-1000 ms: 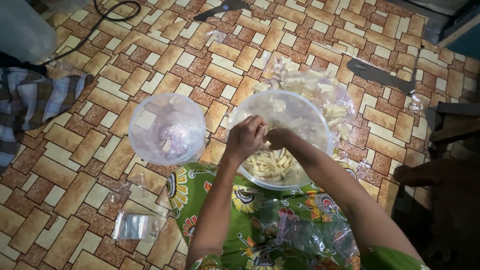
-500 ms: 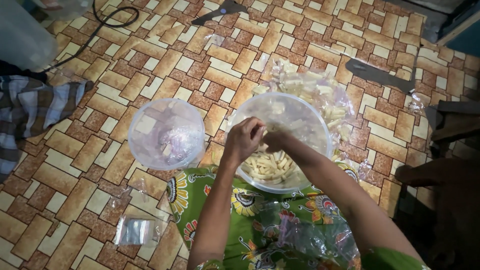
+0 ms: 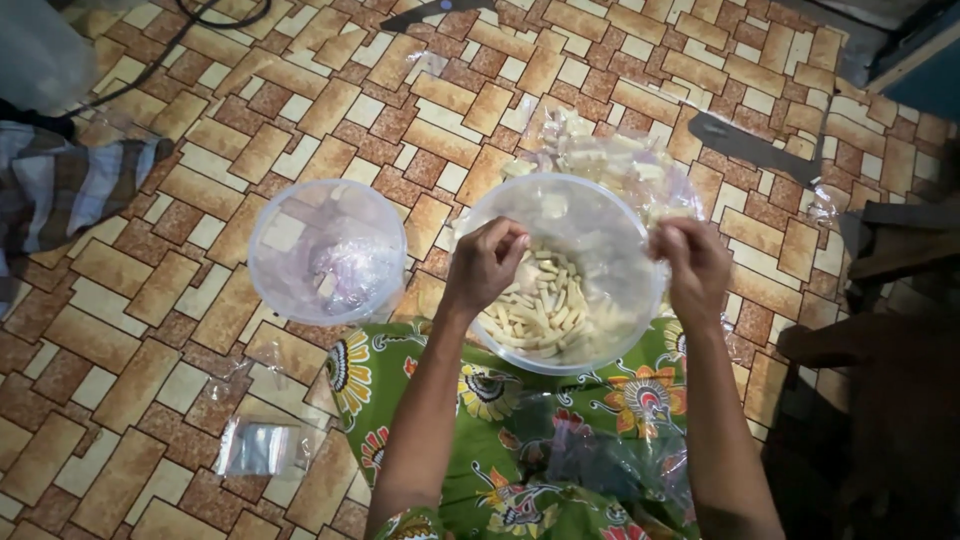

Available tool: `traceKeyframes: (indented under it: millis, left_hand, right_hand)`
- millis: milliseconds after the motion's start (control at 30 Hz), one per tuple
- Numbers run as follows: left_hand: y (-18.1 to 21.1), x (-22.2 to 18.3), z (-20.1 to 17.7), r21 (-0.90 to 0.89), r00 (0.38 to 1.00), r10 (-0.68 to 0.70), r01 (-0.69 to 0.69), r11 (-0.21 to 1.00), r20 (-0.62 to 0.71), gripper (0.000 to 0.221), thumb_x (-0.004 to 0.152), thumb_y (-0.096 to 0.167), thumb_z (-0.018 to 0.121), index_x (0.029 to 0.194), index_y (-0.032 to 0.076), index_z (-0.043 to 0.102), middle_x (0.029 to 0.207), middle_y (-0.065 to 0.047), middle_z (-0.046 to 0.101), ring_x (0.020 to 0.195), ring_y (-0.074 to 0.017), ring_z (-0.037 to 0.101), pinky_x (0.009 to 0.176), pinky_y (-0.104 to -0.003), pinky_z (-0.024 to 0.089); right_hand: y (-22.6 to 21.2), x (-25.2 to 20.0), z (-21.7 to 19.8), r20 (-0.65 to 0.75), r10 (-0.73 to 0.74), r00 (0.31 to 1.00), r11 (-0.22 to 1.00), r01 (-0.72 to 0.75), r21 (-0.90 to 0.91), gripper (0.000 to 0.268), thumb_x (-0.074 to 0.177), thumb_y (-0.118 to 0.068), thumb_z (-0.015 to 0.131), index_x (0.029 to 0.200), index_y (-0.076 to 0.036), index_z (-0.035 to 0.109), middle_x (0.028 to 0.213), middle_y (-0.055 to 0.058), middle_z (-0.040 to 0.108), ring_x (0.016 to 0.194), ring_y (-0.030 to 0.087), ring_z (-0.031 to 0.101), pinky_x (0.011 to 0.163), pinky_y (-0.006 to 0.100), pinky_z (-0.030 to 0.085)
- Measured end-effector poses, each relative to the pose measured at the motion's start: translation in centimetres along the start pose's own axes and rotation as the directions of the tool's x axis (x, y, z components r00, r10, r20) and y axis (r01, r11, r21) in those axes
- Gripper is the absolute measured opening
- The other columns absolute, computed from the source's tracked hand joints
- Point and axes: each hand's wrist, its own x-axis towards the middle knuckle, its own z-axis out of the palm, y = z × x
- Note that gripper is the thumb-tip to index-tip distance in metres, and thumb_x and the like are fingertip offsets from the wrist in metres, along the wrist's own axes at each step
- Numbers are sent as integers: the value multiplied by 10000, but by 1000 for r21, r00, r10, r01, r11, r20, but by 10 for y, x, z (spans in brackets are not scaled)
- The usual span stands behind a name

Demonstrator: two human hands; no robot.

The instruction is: Sorting and separating thin, elongated food pieces in a large plastic bowl on the floor.

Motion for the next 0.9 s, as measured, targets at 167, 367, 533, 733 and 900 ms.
traceKeyframes:
  millis: [167,367,533,733,900]
  left_hand:
    - [-9,-2,4,3,1000,17,-17,1000,-12,21,831,163,623,840,144,622,623,-43,620,598,-246,624,544,-335,510]
    - [-8,-2,2,43,1000,27,-27,999,3,29,827,164,623,850,146,625,623,-34,617,592,-236,622,553,-335,511]
    - [-6,-1,-1,47,999,43,-45,998,32,39,834,164,612,862,138,622,632,-52,613,603,-255,622,560,-350,512]
    - [4,0,-7,57,990,-21,14,998,138,47,872,118,573,865,72,561,750,-63,651,570,-190,631,477,-308,501]
    - [5,1,-7,32,993,9,-13,999,119,46,870,102,573,853,62,557,740,-74,634,551,-192,613,486,-320,477]
  right_hand:
    - [18,-70,-28,-314,241,918,971,-223,92,198,1035,-168,412,919,-60,531,579,73,484,509,124,444,530,214,370]
    - [12,-142,-9,-153,473,867,849,-496,-183,223,952,-223,533,866,-19,559,705,164,611,634,259,591,621,357,459]
    - [31,-181,9,433,315,845,906,-132,-401,208,806,-201,665,929,-44,608,819,208,642,791,418,610,683,478,489]
    - [-18,-185,27,621,265,738,860,110,-498,370,711,-127,742,1049,-77,600,1135,201,571,947,308,588,697,359,610]
    - [-76,-152,42,339,902,266,413,-758,-505,418,786,-453,420,930,-129,642,1128,74,593,841,221,607,695,306,537]
